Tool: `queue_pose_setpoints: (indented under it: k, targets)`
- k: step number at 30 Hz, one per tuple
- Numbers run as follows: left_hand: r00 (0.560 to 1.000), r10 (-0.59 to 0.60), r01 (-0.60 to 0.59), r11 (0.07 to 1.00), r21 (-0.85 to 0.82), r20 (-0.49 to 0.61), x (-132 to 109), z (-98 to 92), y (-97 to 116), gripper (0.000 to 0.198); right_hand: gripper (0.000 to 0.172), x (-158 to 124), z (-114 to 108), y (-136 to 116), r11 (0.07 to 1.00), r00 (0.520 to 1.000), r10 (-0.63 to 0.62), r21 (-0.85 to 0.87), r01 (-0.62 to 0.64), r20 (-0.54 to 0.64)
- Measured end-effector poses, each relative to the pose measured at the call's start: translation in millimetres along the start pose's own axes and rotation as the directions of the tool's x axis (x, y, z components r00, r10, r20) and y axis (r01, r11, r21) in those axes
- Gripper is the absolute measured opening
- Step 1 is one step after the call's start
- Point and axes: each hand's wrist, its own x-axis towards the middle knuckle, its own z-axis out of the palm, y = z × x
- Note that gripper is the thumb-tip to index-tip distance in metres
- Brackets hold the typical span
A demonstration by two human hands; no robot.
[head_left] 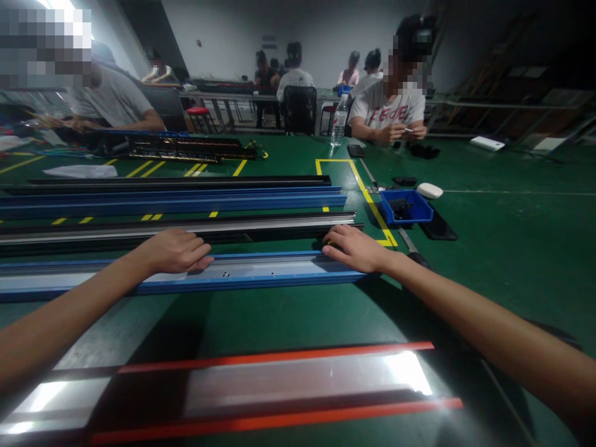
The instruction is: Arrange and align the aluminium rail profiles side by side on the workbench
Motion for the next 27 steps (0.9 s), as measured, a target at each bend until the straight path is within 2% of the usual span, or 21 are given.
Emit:
queue_pose_setpoints:
  k: [4,10,15,18,22,27]
  targets:
    - [1.000,-0.010,0.010,0.999,-0.043,0.002,0.3,-0.3,-0.7,0.036,0.054,-0.3,0.8,0.1,1.000,1.000,0.000,0.005,0.000,-0.021]
    - [0.998,0.025,-0.029,0.998,0.057,0.058,-1.9,0.0,0.0,0.040,0.052,0.1,0.2,-0.7,1.000,0.999,-0.011,-0.003,0.011,-0.051]
    - [0.999,0.041,-0.041,0.997,0.062,0.004,0.9,1.3,-0.7,0.040,0.050,0.7,-1.6,0.0,0.999,0.998,0.014,-0.033,-0.016,-0.064]
    - [1.000,0.024,-0.025,0.998,0.053,0.019,2.3,3.3,-3.0,0.038,0.048,-0.2,-2.2,0.3,0.996,0.992,0.019,-0.080,-0.029,-0.121]
    - [0.998,0.063,-0.067,0.983,0.173,0.028,2.7,5.9,-6.3,0.035,0.052,-1.1,-1.7,1.2,0.991,0.982,0.017,-0.126,-0.042,-0.191]
    - [0.997,0.000,-0.013,0.988,0.155,0.080,1.0,10.0,-7.9,0.034,0.054,-0.9,-1.1,4.3,0.988,0.982,0.042,-0.136,-0.068,-0.185]
